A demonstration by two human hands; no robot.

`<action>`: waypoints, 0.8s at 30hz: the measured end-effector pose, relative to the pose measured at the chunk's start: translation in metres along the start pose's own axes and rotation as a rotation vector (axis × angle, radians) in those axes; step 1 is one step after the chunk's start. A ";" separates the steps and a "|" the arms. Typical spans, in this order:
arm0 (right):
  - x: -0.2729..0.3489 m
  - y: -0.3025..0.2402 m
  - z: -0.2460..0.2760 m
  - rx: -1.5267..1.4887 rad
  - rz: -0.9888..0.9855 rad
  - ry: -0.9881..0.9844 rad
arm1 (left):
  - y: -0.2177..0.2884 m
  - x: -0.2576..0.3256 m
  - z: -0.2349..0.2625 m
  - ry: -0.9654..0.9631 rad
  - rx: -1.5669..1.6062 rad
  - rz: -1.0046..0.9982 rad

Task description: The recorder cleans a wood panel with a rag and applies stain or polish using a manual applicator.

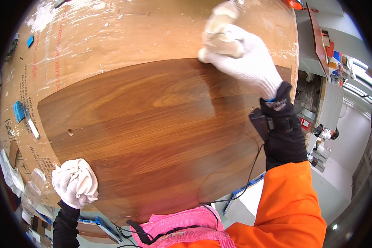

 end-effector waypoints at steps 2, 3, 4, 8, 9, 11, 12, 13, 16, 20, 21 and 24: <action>0.014 0.016 0.026 0.064 -0.037 0.060 | 0.000 0.003 -0.001 0.026 0.028 0.036; 0.021 0.023 0.041 0.029 -0.120 0.077 | -0.002 0.006 -0.002 -0.040 0.004 0.034; 0.027 0.028 0.051 -0.010 -0.251 0.107 | -0.003 0.009 -0.002 -0.073 -0.009 0.031; 0.026 0.025 0.056 -0.063 -0.171 0.157 | -0.010 0.025 -0.004 -0.116 -0.055 0.022; 0.021 0.020 0.047 -0.091 -0.059 0.138 | -0.012 0.028 -0.005 -0.124 -0.063 0.028; 0.008 0.011 0.022 -0.129 0.077 0.100 | -0.014 0.033 -0.006 -0.121 -0.089 0.037; 0.002 0.008 0.010 -0.140 0.103 0.079 | -0.014 0.035 -0.007 -0.123 -0.094 0.030; -0.002 0.007 0.003 -0.093 0.109 0.056 | -0.014 0.036 -0.007 -0.126 -0.105 0.048; 0.001 0.016 0.005 0.045 0.081 0.016 | -0.014 0.037 -0.009 -0.110 -0.121 0.056; 0.030 0.044 0.054 0.083 -0.034 0.085 | -0.015 0.038 -0.009 -0.082 -0.137 0.038; 0.035 0.050 0.065 -0.022 -0.084 0.119 | -0.016 0.038 -0.009 -0.097 -0.124 0.038; 0.039 0.050 0.073 -0.117 -0.106 0.156 | -0.017 0.041 -0.009 -0.102 -0.098 0.045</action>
Point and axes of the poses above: each hand's wrist, its own x-axis away from the middle knuckle, its own z-axis out of the back of the hand, y = z × x, the point moved 1 cm from there along -x, towards the middle knuckle, and after that the axes turned 6 degrees about -y, right-handed, at the moved point
